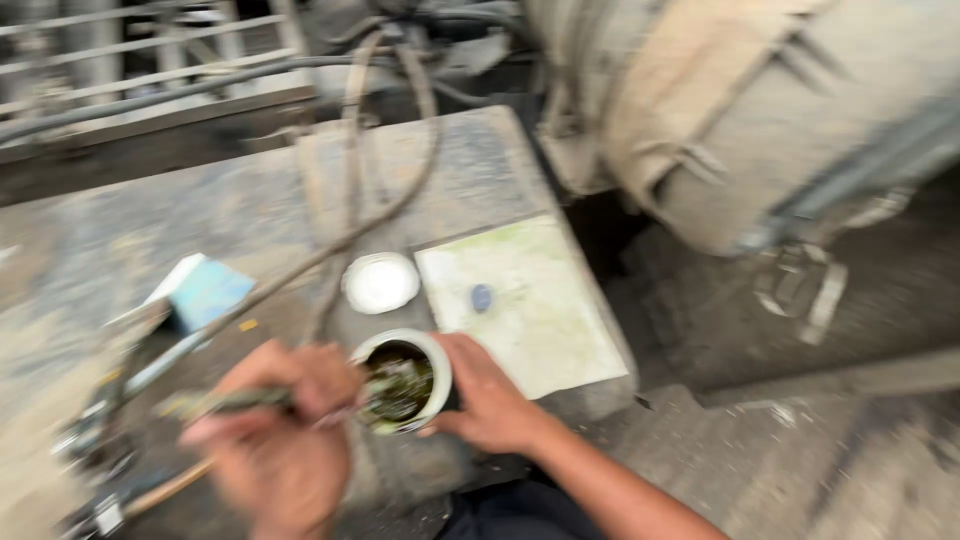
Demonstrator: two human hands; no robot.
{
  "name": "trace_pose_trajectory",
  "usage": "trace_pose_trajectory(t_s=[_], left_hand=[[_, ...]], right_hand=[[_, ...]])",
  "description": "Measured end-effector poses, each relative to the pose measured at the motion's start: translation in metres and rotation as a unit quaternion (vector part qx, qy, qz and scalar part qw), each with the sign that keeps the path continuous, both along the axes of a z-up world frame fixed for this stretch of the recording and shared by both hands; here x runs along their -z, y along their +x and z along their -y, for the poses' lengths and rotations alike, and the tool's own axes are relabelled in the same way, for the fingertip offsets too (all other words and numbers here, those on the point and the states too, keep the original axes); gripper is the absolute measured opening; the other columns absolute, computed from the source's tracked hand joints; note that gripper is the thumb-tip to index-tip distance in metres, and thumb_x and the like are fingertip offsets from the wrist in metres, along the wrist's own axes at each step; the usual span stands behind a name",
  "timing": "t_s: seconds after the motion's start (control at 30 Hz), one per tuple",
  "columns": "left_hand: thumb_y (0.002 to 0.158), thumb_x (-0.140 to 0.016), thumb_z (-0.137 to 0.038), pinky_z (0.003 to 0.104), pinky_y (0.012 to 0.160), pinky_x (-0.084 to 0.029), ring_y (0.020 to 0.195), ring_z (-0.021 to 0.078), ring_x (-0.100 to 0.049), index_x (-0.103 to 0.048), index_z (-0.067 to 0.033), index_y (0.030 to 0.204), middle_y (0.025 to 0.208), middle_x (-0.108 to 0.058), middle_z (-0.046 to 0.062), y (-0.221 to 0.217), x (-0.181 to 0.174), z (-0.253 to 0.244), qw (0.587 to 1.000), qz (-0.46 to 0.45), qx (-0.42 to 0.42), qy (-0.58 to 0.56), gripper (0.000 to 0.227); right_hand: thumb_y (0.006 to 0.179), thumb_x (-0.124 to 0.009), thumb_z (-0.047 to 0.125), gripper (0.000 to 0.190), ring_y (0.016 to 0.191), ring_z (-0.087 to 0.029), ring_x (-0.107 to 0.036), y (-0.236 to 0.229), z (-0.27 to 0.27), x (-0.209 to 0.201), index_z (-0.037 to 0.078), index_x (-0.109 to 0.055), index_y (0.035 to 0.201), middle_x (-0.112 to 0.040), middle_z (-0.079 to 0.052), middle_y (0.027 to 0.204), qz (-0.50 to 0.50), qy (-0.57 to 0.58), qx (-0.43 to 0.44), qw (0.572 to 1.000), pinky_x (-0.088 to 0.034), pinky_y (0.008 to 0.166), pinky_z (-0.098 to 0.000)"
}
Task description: Mixing green putty or filler using a scraper and a small container positioned on a truck's fuel tank.
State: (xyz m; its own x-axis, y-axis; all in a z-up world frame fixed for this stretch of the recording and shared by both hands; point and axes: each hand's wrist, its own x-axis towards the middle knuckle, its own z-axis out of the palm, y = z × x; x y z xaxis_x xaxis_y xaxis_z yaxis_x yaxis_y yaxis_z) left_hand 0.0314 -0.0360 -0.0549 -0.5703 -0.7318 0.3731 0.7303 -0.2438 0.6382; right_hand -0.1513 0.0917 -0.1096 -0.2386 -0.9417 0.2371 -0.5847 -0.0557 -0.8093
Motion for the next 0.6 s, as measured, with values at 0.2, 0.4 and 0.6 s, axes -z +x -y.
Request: trace_pose_trajectory(t_s=[0.2,0.4,0.6], left_hand=[[0.104,-0.034,-0.074,0.053,0.055,-0.036,0.046,0.0280,-0.032,-0.041,0.0015,0.072,0.049,-0.038,0.018,-0.022,0.042,0.004,0.964,0.225,-0.116,-0.078,0.083],[0.106,-0.047,-0.059,0.042,0.058,-0.045,0.061,0.0275,-0.048,-0.043,-0.0028,0.080,0.069,-0.045,0.014,-0.048,0.019,-0.010,0.980,0.114,-0.133,-0.091,0.062],[0.096,-0.054,-0.073,0.033,0.056,-0.040,0.059,0.0165,-0.044,-0.047,0.0002,0.074,0.062,-0.046,0.009,-0.035,-0.057,-0.021,0.976,0.129,-0.127,-0.122,0.077]], right_hand=[[0.073,-0.091,0.038,0.110,0.147,-0.043,-0.043,-0.007,-0.004,0.015,0.001,-0.033,0.158,-0.051,-0.025,0.149,-0.044,-0.014,-0.013,0.999,-0.024,0.128,-0.0549],[0.071,-0.089,0.030,0.105,0.144,-0.039,-0.047,-0.006,-0.007,0.001,0.004,-0.036,0.157,-0.055,-0.021,0.148,-0.002,-0.029,-0.007,1.000,-0.033,0.125,-0.0496],[0.068,-0.092,0.026,0.107,0.145,-0.044,-0.033,0.003,0.002,-0.001,0.005,-0.031,0.154,-0.043,-0.024,0.150,-0.008,0.049,0.015,0.999,-0.027,0.118,-0.0532]])
